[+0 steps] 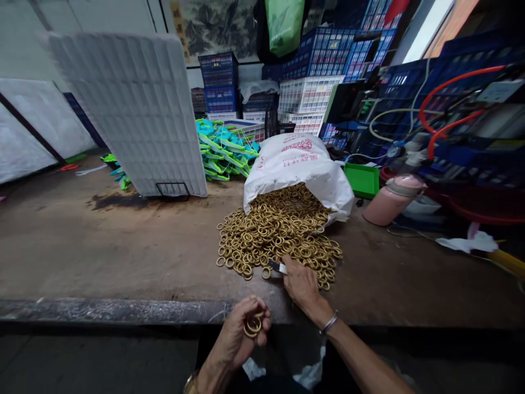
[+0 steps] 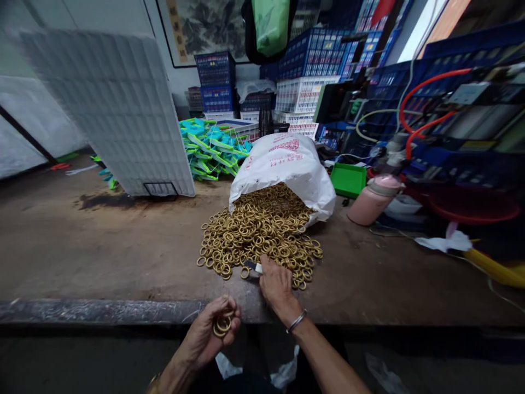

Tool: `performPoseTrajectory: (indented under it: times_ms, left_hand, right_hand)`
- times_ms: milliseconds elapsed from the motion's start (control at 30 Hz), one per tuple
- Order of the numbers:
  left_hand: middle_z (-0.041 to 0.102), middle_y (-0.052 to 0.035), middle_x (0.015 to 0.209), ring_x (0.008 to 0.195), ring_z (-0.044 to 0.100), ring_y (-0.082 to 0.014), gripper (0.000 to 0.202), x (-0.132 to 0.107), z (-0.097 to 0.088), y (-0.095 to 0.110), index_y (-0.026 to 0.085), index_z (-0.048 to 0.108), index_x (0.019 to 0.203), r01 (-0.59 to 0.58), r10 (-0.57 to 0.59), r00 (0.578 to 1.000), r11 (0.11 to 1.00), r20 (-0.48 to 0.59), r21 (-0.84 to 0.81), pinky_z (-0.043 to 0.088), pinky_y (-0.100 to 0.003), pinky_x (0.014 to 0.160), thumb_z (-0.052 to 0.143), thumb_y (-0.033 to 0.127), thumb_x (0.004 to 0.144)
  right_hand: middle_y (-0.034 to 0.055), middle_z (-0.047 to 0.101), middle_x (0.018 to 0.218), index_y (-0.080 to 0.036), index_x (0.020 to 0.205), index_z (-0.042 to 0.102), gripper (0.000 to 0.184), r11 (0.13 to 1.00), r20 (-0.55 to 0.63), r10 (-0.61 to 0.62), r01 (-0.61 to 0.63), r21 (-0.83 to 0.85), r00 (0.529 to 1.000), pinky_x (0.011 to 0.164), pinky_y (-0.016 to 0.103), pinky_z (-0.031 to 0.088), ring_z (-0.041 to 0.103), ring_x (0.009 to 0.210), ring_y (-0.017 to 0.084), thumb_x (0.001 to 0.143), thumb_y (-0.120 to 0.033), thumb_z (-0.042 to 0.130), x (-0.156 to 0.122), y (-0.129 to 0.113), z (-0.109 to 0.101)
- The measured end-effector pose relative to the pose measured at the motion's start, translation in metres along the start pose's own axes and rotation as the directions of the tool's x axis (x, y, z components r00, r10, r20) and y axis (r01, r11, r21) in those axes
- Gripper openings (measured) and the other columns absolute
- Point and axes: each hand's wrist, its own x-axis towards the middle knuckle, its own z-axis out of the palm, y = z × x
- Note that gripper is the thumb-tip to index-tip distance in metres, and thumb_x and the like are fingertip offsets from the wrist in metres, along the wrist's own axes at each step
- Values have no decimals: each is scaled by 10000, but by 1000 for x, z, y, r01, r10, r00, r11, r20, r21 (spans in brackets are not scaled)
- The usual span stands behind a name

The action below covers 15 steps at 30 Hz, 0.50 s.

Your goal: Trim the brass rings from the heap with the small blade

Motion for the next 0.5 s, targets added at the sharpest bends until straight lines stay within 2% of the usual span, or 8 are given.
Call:
performPoseTrajectory:
  times_ms: [100, 167, 333, 500]
  left_hand:
    - [551, -34, 697, 554, 520, -96, 242, 3, -2, -1, 121, 507, 625, 23, -25, 998, 999, -56, -42, 328, -166, 394, 584, 334, 710]
    - [551, -27, 688, 550, 516, -92, 256, 5, -2, -1, 126, 495, 619, 11, -14, 995, 1000, -97, -26, 335, -167, 402, 610, 343, 691]
    - [507, 24, 594, 460, 446, -61, 288, 12, 2, 1, 148, 498, 709, -131, 171, 972, 964, -160, 233, 286, -146, 357, 638, 395, 659]
    - [443, 78, 505, 367, 344, -36, 361, 20, 3, 3, 169, 500, 833, -158, 281, 932, 883, -228, 442, 230, -147, 341, 619, 456, 648]
  right_hand:
    - [29, 630, 699, -188, 832, 512, 154, 998, 15, 3, -4, 69, 1000, 506, 256, 171, 561, 598, 141, 742, -99, 424, -5, 0, -2]
    - [23, 621, 680, -186, 823, 515, 147, 990, 26, -1, -2, 141, 1000, 516, 247, 195, 552, 597, 137, 735, -111, 426, -9, 0, 0]
    - [4, 564, 627, -191, 726, 500, 132, 898, 56, -42, 13, 439, 998, 534, 220, 276, 502, 578, 125, 775, -211, 380, -19, -1, 12]
    - [-12, 531, 618, -200, 666, 487, 217, 755, 14, -73, 46, 654, 997, 556, 217, 330, 462, 578, 120, 789, -331, 365, -21, -4, 15]
